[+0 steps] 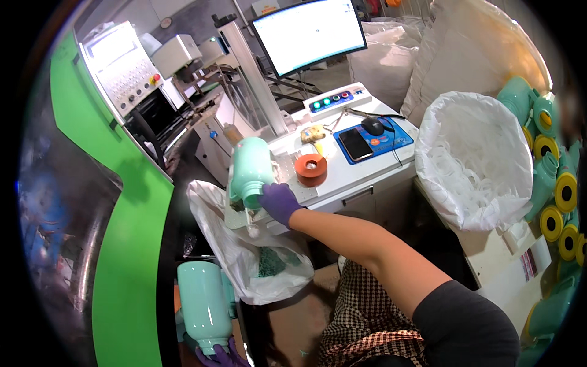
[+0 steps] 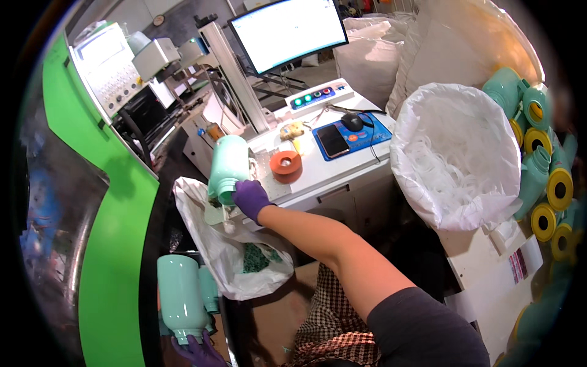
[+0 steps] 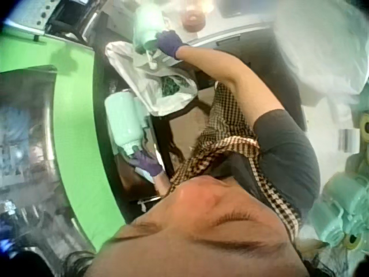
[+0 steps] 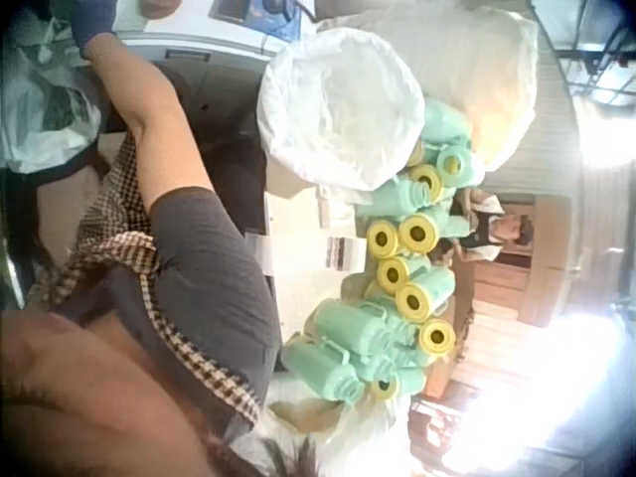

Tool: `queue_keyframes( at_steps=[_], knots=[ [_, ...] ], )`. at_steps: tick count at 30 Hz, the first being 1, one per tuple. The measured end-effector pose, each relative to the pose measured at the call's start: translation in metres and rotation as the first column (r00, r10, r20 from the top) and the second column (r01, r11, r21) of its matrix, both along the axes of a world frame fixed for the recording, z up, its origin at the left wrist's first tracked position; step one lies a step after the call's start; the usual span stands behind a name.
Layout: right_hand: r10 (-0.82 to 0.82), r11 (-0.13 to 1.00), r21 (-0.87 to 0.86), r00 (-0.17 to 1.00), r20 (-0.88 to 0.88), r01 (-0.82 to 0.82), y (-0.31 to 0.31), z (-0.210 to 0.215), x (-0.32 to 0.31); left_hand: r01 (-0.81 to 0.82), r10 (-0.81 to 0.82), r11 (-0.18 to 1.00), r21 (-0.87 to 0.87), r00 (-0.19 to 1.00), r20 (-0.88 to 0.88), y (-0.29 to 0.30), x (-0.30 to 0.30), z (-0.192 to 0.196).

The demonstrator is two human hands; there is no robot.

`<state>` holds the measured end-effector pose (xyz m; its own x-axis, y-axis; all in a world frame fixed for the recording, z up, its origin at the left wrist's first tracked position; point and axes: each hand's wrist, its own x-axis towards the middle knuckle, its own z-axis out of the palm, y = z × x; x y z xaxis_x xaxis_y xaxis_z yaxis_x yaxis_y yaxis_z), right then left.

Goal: The person assembles teal jugs by inserting green plastic inserts into the openings, applying labels, and screwing on yellow lids. The person handles the jugs one at a time, placing finished units into a white bag.

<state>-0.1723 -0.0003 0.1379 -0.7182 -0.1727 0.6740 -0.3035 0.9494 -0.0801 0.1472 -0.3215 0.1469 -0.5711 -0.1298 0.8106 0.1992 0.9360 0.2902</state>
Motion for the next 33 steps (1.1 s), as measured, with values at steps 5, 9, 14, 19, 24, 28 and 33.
queue_keyframes(
  at_steps=[5, 9, 14, 19, 24, 28, 33],
  knots=[
    [0.300, 0.954, 0.080, 0.920, -0.252, -0.289, 0.012, 0.022, 0.150, 0.372, -0.217, 0.542, 0.754, 0.928, -0.302, -0.002, -0.045, -0.007],
    [0.316, 0.926, -0.112, 0.901, -0.297, -0.361, 0.090, 0.034, 0.336, 0.596, -0.526, 0.627, 0.502, 0.799, -0.291, 0.042, -0.128, -0.004],
    [0.143, 0.521, -0.811, 0.964, -0.224, -0.266, 0.134, 0.037, 0.481, 0.611, -0.566, 0.765, 0.204, 0.789, -0.239, 0.150, -0.254, -0.012],
    [0.290, 0.575, -0.800, 0.957, 0.001, -0.173, 0.161, 0.034, 0.518, 0.515, -0.510, 0.832, 0.205, 0.856, -0.080, 0.181, -0.302, -0.025],
    [0.359, 0.667, -0.731, 0.922, 0.141, -0.148, 0.163, 0.017, 0.503, 0.458, -0.461, 0.855, 0.242, 0.886, -0.047, 0.195, -0.319, -0.031],
    [0.376, 0.728, -0.669, 0.904, 0.204, -0.152, 0.159, 0.019, 0.489, 0.435, -0.450, 0.875, 0.211, 0.893, 0.027, 0.178, -0.320, -0.031],
    [0.391, 0.661, -0.745, 0.888, 0.241, -0.089, 0.132, 0.040, 0.465, 0.430, -0.425, 0.894, 0.129, 0.903, -0.064, 0.190, -0.245, 0.004]
  ],
)
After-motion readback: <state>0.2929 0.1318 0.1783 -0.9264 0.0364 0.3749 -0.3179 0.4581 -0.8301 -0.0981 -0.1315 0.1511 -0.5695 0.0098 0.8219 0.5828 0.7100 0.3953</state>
